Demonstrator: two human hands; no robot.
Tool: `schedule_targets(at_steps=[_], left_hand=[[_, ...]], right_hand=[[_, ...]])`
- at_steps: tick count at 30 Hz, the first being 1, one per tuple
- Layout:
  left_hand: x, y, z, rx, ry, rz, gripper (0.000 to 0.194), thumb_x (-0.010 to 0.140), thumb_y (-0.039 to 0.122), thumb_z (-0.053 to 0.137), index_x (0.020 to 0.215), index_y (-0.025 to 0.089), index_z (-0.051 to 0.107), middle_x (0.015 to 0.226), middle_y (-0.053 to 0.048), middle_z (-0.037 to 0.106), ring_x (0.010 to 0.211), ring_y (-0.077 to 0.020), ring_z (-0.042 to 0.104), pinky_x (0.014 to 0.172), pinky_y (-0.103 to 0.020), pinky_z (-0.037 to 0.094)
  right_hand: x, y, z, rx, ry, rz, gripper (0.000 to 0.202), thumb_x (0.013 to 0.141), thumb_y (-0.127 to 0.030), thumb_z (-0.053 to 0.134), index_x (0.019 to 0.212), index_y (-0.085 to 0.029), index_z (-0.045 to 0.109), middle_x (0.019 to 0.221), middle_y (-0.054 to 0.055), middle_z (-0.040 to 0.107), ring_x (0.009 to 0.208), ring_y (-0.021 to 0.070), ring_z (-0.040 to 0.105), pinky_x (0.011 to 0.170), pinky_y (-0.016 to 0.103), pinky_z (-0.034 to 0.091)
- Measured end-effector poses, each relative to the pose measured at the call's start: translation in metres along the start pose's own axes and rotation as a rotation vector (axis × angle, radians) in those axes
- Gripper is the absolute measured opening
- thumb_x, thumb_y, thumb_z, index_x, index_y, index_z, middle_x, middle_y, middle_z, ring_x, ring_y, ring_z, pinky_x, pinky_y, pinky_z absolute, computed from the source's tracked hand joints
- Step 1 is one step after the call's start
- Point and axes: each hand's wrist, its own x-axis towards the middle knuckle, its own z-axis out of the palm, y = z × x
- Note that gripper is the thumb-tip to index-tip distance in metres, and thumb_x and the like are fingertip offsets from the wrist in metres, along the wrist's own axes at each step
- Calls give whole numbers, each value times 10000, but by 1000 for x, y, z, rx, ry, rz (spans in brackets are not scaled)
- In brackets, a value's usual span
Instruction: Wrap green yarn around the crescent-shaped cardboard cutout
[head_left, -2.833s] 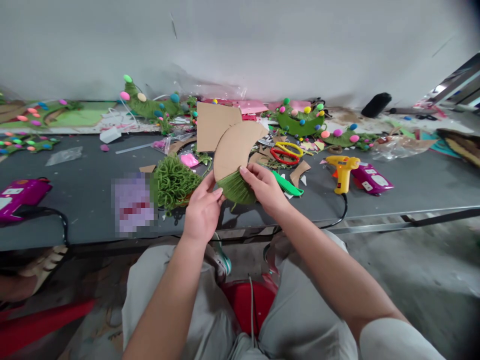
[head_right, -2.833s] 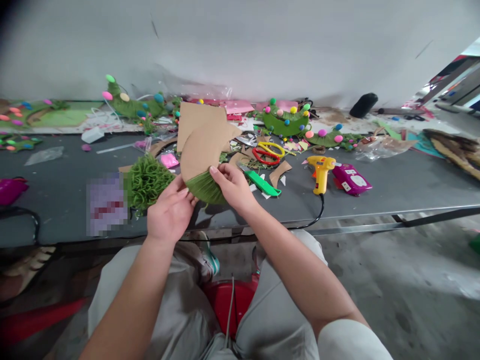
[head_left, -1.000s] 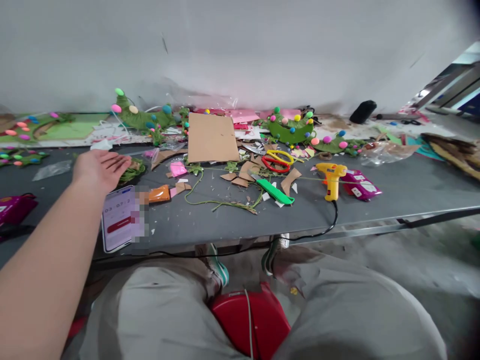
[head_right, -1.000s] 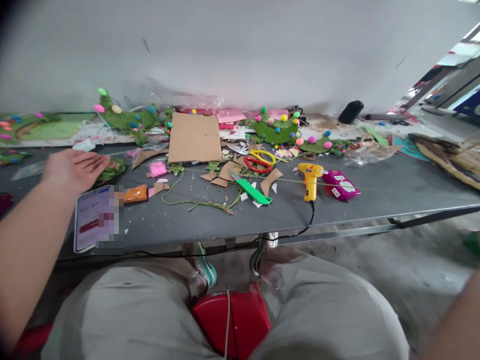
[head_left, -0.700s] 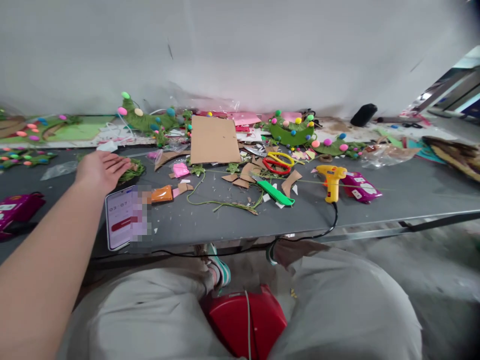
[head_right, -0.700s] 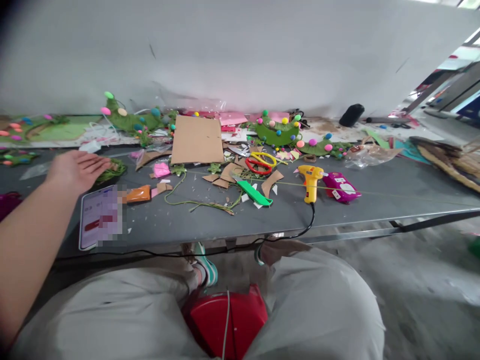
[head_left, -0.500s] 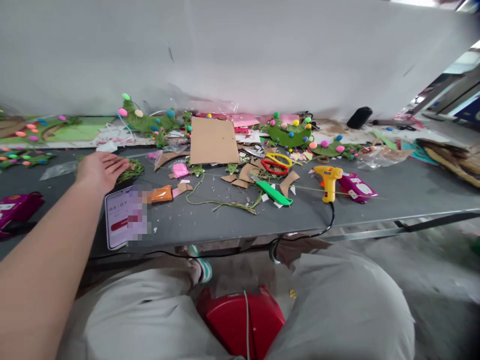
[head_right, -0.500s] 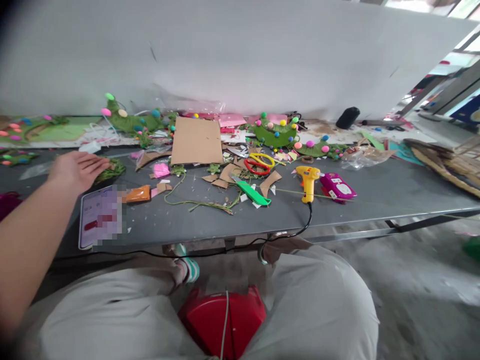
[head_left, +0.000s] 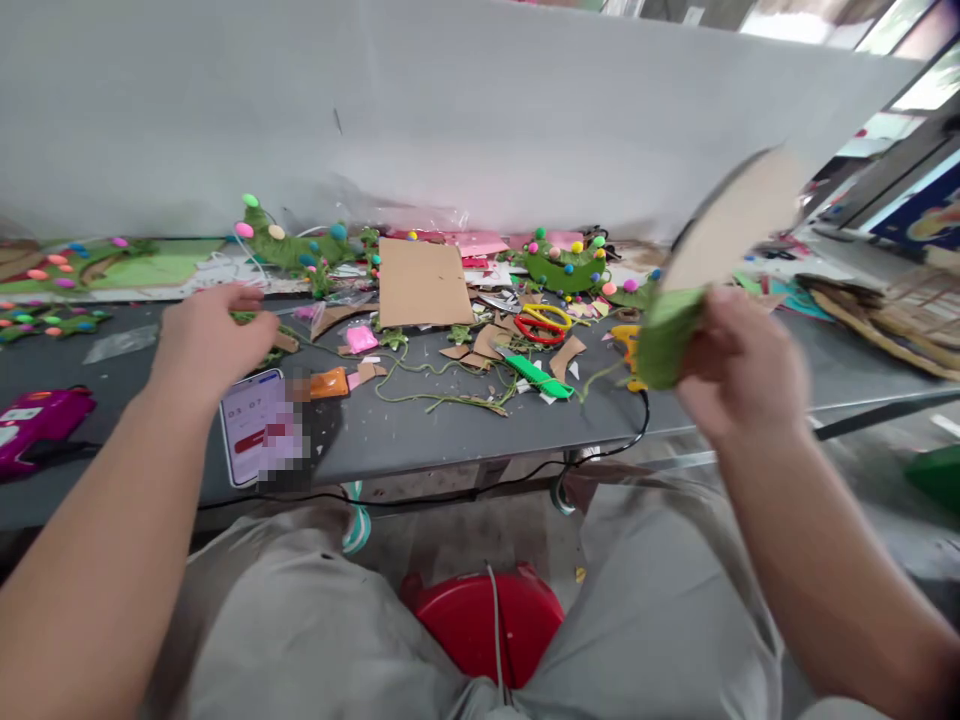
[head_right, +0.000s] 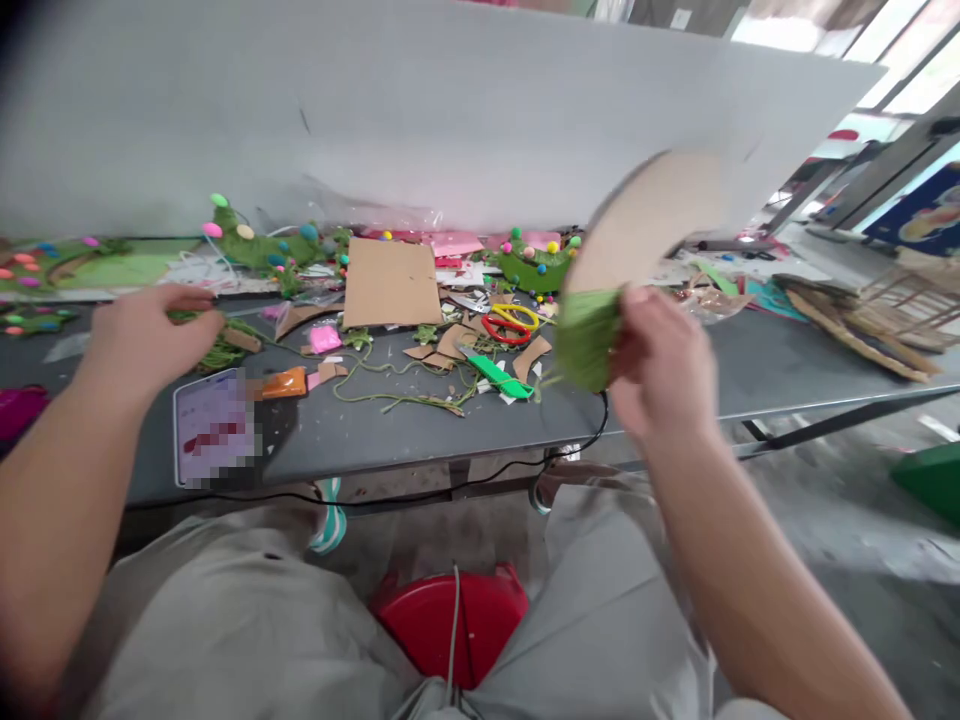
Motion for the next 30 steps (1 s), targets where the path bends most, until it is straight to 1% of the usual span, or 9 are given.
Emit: schedule_targets(at_steps=[2,5,8,12,15,18,24,27,30], left_hand=[[-36,35,5,128,-70,128,168,770,218,769,937,207,780,780,8,679,858,-242,632,1025,-447,425],[-97,80,28,-157,-546,105,365,888,516,661,978,183,782,965,-96,761,895,-272,692,840,-408,526],[-148,102,61,-275,-855,6,426,825,501,765,1122,196,733,1145,-108,746,1006,-256,692,866,-371,543],[-183,101,96,-578,-705,-116,371,849,467,754,1064,168,712,1069,-99,749,956,-221,697,796,-329,574],[-188,94,112,-751,-511,-105,301,843,420,775,1021,185,714,1024,-64,747,918,-185,689,789,-292,571],[-186,88,121,-915,-466,-135,237,852,401,774,979,210,713,1007,-37,741,909,-161,682,803,-274,557],[-179,83,121,-1076,-536,-267,231,826,399,802,912,210,701,942,-19,730,761,-123,659,625,-215,512],[-176,78,114,-1068,-522,-323,246,812,395,814,915,199,708,952,-28,735,764,-130,666,612,-215,507],[-171,72,106,-1047,-498,-344,273,787,385,834,937,185,723,942,-35,741,776,-140,682,572,-202,487]], right_hand=[[-18,-2,29,174,-113,227,248,861,-333,743,688,-205,621,662,6,524,584,100,533,571,278,445],[-50,1,68,335,-220,451,318,786,-417,805,704,-210,578,654,-32,488,543,96,468,507,256,406],[-73,11,86,348,-248,496,320,783,-432,808,726,-200,594,649,-33,510,544,94,481,508,244,410],[-89,21,92,382,-230,470,322,794,-437,798,733,-194,596,670,-29,541,589,97,520,565,247,456],[-96,22,99,357,-278,404,328,832,-441,766,731,-198,571,670,-28,530,595,98,503,554,245,430],[-100,23,106,326,-346,303,316,879,-428,725,748,-198,553,688,-24,521,608,93,467,574,248,403],[-94,24,103,236,-498,66,311,899,-396,712,767,-203,506,735,-24,487,681,100,474,664,260,434],[-89,23,98,214,-487,11,283,890,-353,725,779,-210,507,748,-15,532,703,111,519,690,269,457],[-81,23,90,155,-559,-63,149,902,-302,714,943,-219,597,796,-6,573,733,122,551,696,273,467]])
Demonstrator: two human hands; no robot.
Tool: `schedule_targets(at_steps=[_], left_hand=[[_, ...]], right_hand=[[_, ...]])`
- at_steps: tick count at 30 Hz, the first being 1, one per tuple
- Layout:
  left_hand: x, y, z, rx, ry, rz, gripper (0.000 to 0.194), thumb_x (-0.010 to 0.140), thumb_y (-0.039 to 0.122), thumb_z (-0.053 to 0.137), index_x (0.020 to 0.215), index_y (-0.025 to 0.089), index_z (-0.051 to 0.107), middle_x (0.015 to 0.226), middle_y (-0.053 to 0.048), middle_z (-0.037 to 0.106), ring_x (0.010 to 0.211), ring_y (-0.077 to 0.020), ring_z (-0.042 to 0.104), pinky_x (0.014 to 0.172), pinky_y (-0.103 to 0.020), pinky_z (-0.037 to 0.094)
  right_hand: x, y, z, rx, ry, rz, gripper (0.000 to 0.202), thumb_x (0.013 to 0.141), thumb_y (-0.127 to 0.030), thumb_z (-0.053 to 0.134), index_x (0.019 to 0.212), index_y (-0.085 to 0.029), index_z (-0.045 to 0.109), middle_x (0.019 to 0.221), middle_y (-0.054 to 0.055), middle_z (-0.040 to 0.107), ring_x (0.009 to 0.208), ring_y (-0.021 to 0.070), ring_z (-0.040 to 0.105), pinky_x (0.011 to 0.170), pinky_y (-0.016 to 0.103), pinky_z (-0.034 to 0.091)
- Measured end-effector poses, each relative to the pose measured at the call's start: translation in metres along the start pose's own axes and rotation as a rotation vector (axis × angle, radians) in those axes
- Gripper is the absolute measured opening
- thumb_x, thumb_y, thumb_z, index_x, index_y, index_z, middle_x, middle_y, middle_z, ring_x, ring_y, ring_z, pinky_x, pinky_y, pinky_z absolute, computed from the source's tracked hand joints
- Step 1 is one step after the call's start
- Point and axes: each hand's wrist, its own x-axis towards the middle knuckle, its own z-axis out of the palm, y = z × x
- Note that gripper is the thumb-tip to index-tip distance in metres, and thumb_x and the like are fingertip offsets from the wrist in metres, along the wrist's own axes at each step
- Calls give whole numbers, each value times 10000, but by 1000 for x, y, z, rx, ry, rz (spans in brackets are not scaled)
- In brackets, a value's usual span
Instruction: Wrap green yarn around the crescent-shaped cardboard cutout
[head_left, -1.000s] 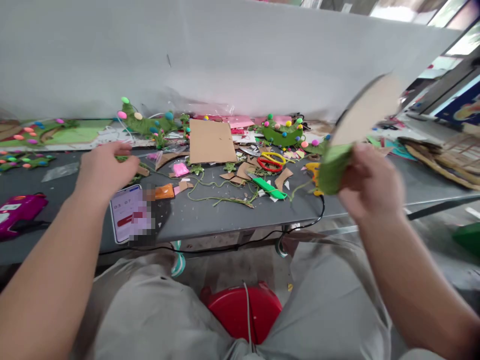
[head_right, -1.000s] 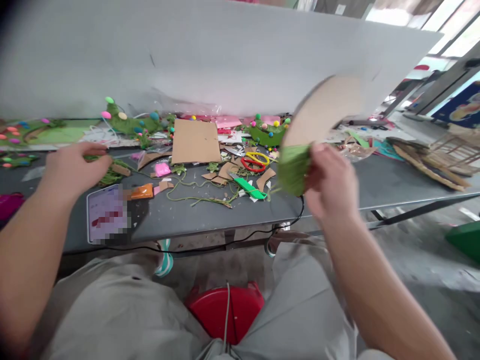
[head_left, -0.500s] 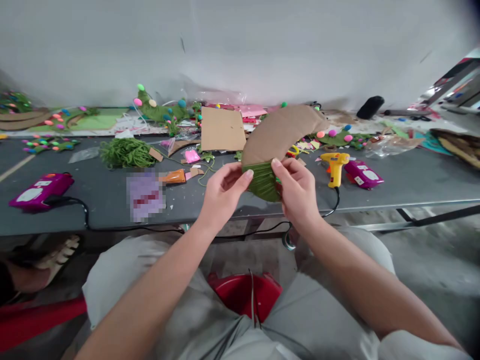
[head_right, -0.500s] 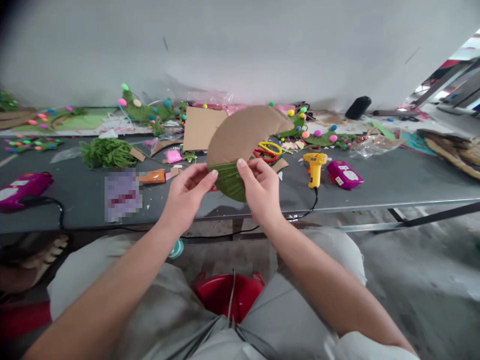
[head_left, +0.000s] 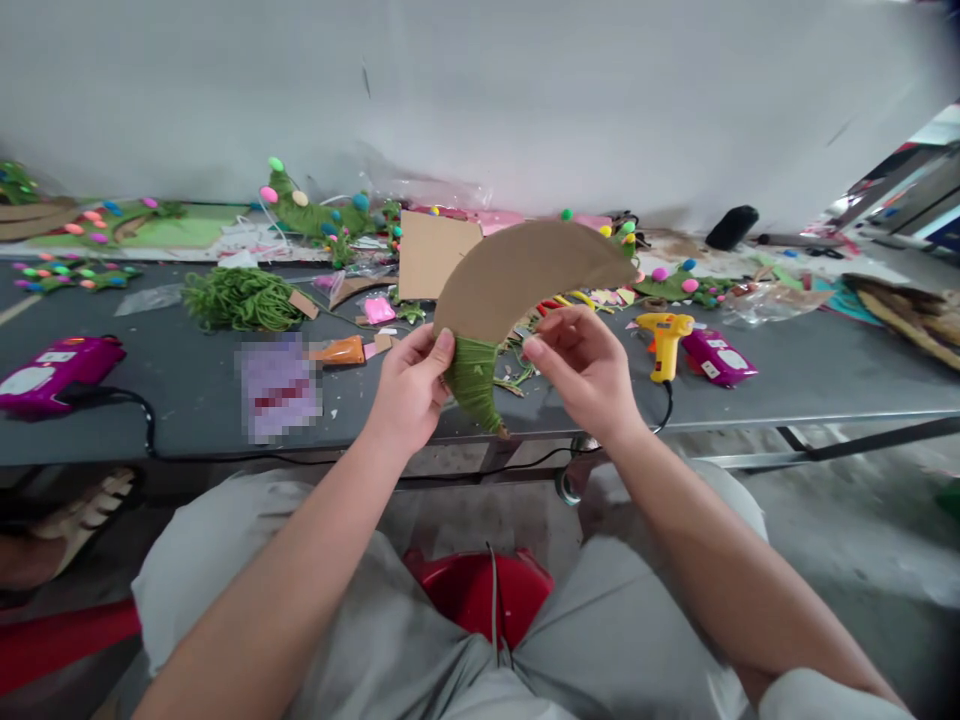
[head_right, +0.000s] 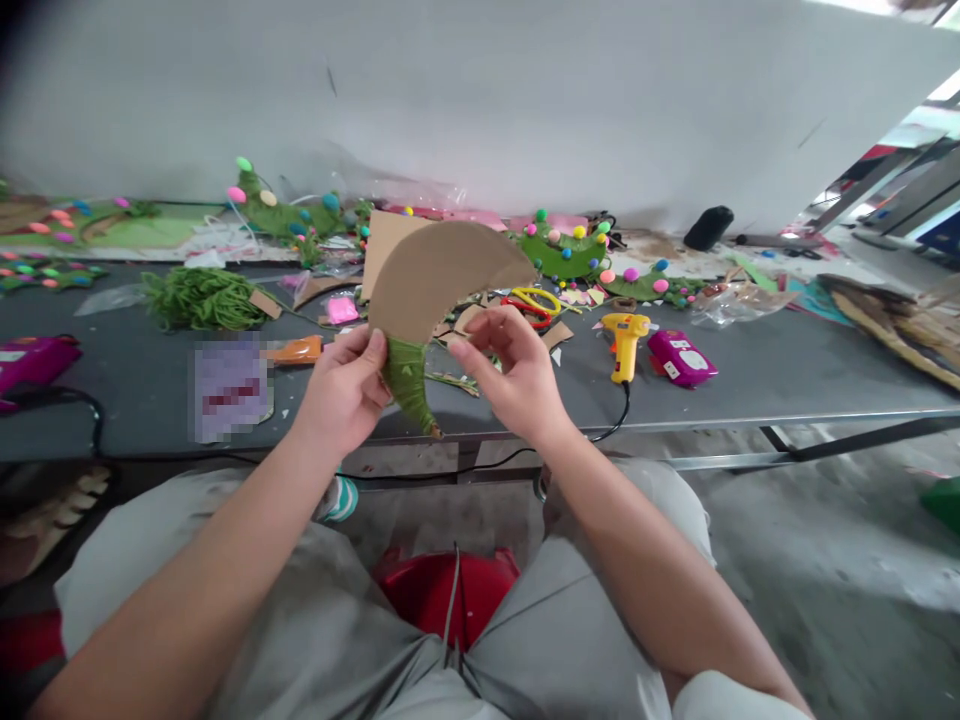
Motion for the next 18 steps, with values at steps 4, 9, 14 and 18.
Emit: schedule_targets(at_steps=[4,9,14,18], left_hand=[[0,8,-9,4,-30,-13,282,770,380,846,934,177,742,893,-45,748,808,-173,708,603,-228,518],[-2,14,-13,67,-28,-21,281,757,378,849,938,181,761,863,-54,756,831,-200,722,621,-249,533],[1,13,-13,78,82,31,237,743,340,847,901,180,772,915,-56,771,902,-220,721,732,-290,564],[5,10,-13,83,125,75,236,752,348,840,903,179,773,937,-57,773,936,-224,721,784,-307,569]], right_hand=[[5,1,-17,-232,-216,-119,101,962,-286,631,979,-214,699,832,28,656,763,147,576,730,307,469],[11,2,-31,-322,-243,-112,219,981,-369,601,857,-199,661,791,33,635,758,165,572,728,321,459],[8,-3,-37,-125,-446,116,311,1036,-422,478,834,-194,542,717,-7,463,613,114,457,577,275,387],[4,-6,-39,-215,-543,144,294,1037,-406,485,873,-179,575,786,9,510,664,111,422,612,270,373]])
